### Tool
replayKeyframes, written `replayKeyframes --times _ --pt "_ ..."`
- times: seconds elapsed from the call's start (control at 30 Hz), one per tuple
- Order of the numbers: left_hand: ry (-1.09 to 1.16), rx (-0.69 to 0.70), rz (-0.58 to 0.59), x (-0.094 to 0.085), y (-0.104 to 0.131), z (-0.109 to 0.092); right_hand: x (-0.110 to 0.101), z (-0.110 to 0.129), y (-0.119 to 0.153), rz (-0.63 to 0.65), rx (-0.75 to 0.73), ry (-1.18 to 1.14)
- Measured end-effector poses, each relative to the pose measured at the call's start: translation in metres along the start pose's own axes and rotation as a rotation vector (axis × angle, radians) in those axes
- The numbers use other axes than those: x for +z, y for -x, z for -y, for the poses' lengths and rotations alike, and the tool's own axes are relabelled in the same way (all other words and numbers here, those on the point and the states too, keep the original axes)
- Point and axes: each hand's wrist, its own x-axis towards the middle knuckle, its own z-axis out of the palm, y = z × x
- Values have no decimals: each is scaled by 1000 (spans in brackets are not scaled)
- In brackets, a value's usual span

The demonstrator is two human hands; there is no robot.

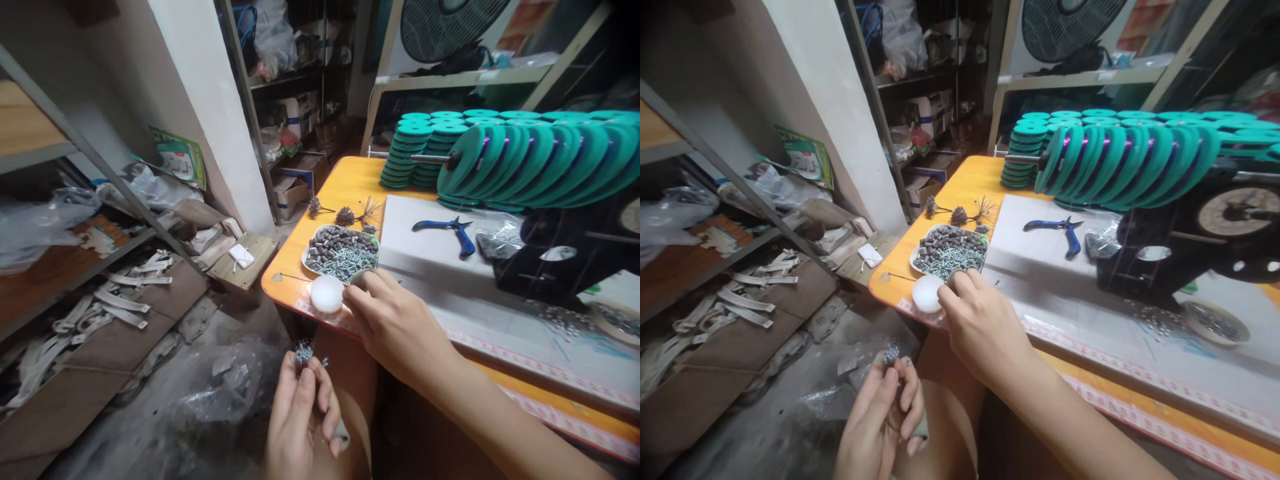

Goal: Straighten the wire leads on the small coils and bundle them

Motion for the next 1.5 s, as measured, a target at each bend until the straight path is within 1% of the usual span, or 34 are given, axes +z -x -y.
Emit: replayKeyframes --times 0.1,0.23,0.3,0.4,0.53,0.63,0.77,0.83,0.87,0.97,1.03,1.1,1.17,1.27,1.33,1.43,1.5 --pt "-21 72 -7 0 -1 1 -1 1 1 11 11 -15" --pt "-19 151 40 1 -5 1 -10 0 7 -20 29 -78" --pt "-8 176 60 3 -7 1 -13 0 10 -45 48 -148" --pt "0 192 75 7 -8 0 -9 0 13 -86 64 -229" --pt "-13 197 65 12 -7 -2 1 -1 17 -80 28 -214" --pt "-2 202 95 14 -7 -3 -4 5 26 -99 27 -245" --pt "10 185 129 17 -6 1 -20 20 42 -209 118 -501" --pt "36 163 119 19 -5 5 -23 28 50 -227 167 -668" --pt "41 148 91 21 -3 7 -23 31 53 -226 190 -763" --pt "18 95 -86 29 1 10 -17 38 59 -197 268 -1053" --pt "6 89 -175 37 4 12 -14 40 61 -188 316 -1129" --pt "-18 113 -233 43 7 13 -13 41 61 -205 336 -1066" --pt "-71 151 -290 47 8 16 -15 40 61 -256 335 -924" --pt "-99 196 -297 51 9 24 -17 40 62 -332 323 -765" --pt "-4 173 -304 53 10 30 -17 41 64 -366 312 -735" --pt "218 82 -406 57 12 37 -14 43 69 -412 282 -720" --pt "314 16 -426 58 12 38 -10 43 75 -428 243 -687"
